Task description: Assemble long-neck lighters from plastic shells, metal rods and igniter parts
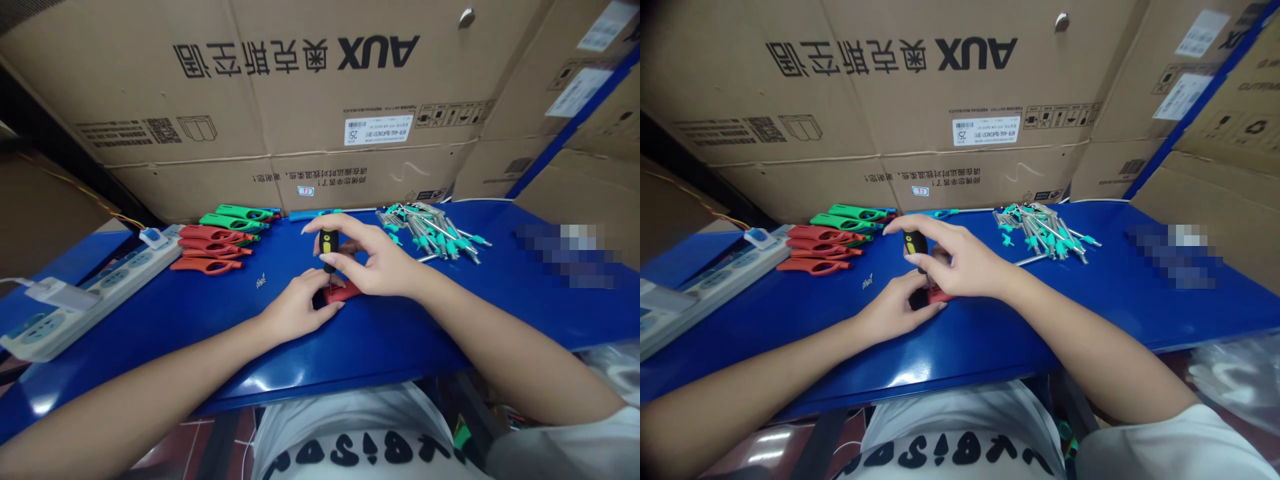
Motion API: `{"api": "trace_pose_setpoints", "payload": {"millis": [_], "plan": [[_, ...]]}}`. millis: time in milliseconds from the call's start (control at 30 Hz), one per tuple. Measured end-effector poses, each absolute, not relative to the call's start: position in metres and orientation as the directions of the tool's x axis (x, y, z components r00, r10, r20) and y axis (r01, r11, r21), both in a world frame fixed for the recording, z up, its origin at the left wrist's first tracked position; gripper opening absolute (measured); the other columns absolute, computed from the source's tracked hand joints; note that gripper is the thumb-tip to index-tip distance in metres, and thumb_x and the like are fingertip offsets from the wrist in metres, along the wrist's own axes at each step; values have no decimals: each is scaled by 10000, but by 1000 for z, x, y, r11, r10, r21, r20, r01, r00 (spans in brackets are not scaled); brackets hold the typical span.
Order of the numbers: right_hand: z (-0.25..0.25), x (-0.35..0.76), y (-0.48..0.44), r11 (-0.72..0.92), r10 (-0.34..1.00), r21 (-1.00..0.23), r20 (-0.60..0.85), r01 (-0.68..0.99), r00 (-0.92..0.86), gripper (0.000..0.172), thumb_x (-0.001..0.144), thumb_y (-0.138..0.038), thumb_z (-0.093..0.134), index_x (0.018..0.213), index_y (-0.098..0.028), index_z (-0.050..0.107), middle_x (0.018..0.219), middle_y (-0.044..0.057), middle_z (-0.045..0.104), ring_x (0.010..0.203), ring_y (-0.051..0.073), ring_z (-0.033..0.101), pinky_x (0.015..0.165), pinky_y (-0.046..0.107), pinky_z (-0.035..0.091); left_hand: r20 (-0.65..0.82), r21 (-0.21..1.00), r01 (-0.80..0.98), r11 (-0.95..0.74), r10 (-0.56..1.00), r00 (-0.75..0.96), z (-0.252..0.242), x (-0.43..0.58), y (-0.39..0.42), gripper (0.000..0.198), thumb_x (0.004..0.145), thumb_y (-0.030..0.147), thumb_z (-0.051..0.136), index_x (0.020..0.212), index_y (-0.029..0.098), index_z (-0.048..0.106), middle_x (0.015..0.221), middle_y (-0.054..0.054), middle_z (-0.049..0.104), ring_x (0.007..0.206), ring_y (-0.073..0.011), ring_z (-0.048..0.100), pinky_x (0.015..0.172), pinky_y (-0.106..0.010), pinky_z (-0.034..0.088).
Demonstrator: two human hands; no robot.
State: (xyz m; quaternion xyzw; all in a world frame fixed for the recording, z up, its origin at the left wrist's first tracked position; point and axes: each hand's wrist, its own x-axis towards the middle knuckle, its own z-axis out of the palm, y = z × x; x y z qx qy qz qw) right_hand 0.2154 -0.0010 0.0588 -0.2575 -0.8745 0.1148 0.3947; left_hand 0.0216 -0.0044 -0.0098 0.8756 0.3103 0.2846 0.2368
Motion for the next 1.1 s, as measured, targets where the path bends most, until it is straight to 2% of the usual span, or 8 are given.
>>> {"api": "trace_pose_setpoints", "payload": {"millis": [133,333,433,533,733,867,967,1100], "plan": [[56,219,4,836,449,-160,749,524,-487,381,943,-482,629,1198,-199,623,1065,77,718,910,206,685,783,311,546,358,594,398,-699,672,648,-9,22,-5,184,865,210,696,1041,180,651,1031,-43,723,973,-226,664,889,-353,516],[56,215,6,812,577,-507,628,288,-522,357,1080,-290,340,1409,-199,442,1199,80,669,663,79,627,605,219,527,325,600,411,-687,678,659,-5,23,-6,182,866,207,698,1043,185,661,999,-33,719,908,-209,657,851,-342,511],[52,218,9,846,524,-395,736,358,-428,331,971,-408,612,1218,-189,593,1052,55,711,589,85,597,561,224,508,332,609,399,-686,677,658,-7,23,-5,199,861,200,701,1055,187,657,1031,-33,722,946,-213,661,864,-340,508],[50,219,10,886,348,-166,854,433,-387,342,893,-469,704,1068,-178,662,945,64,736,740,159,677,707,276,554,343,593,408,-694,676,652,-9,22,-4,203,856,217,714,1047,185,657,1007,-35,718,941,-218,660,858,-341,508],[55,214,5,841,541,-475,705,261,-459,369,1081,-263,313,1358,-175,540,1110,68,732,669,87,665,666,235,556,356,576,402,-712,661,660,-8,22,-4,234,856,206,717,1083,191,659,1009,-27,717,927,-204,654,856,-327,501],[54,217,9,880,426,-300,842,369,-331,249,952,-371,644,1094,-169,677,959,54,742,676,116,659,671,250,557,340,579,414,-702,670,660,-8,22,-4,225,859,217,716,1074,192,659,1006,-24,724,920,-207,654,852,-336,499],[53,218,8,907,317,-154,864,393,-391,240,963,-382,619,1095,-193,684,946,58,746,837,168,700,789,295,576,352,571,414,-709,667,656,-9,22,-4,215,856,218,716,1061,182,662,1011,-35,726,920,-211,658,848,-336,503],[57,213,2,893,446,-337,750,299,-489,389,1071,-279,317,1364,-200,559,1228,92,695,1066,174,684,910,339,570,352,558,420,-716,663,661,-8,22,-4,219,851,204,714,1064,182,670,976,-33,722,881,-209,652,828,-333,504]]}}
